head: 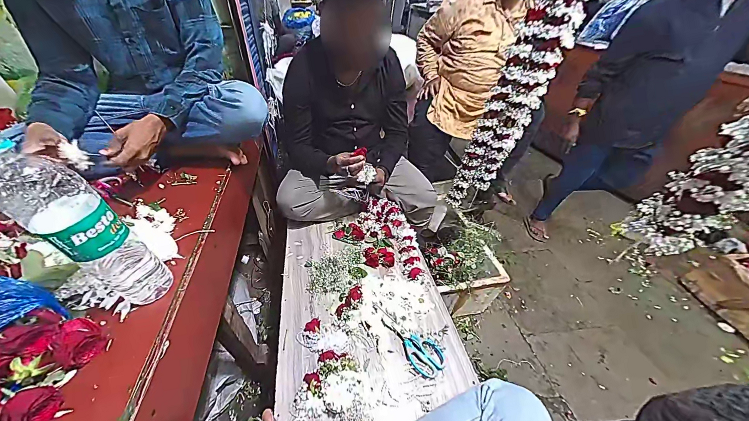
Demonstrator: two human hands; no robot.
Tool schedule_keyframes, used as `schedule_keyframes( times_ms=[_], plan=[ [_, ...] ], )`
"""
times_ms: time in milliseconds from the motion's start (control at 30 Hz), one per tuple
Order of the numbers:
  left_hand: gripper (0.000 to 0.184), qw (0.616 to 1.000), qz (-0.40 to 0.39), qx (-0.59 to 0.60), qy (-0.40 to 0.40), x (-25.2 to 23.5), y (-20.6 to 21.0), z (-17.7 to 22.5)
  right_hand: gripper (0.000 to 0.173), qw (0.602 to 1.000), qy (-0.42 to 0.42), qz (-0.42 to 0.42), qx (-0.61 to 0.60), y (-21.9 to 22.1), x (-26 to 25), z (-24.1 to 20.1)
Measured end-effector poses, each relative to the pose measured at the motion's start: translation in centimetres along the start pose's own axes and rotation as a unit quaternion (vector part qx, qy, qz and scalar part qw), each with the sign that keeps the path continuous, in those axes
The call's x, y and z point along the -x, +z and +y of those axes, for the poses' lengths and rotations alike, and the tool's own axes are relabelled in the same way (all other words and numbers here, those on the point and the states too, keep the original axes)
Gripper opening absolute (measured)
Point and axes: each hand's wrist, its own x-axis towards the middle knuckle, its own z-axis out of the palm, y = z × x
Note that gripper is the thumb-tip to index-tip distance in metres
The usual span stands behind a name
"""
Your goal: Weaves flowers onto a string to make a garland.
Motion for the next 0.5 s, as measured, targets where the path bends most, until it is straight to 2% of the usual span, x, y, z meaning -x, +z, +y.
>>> schedule_keyframes(
  times_ms=[100, 233, 500],
  plan=[
    [0.01, 0.993, 0.031, 0.097, 0.057, 0.1, 0.4, -0.1, 0.014, 1.0, 0.011, -0.007, -0.026, 0.5, 0.1, 0.5],
    [0.026, 0.962, 0.006, 0.248, 0.116, 1.4, 2.3, 0.7, 0.013, 0.996, 0.051, -0.032, -0.07, 2.2, 1.3, 1.0],
    [0.019, 0.937, 0.022, 0.321, 0.137, 2.6, 3.3, 1.4, 0.013, 0.981, 0.056, -0.073, -0.171, 2.8, 1.5, 2.6]
  ],
)
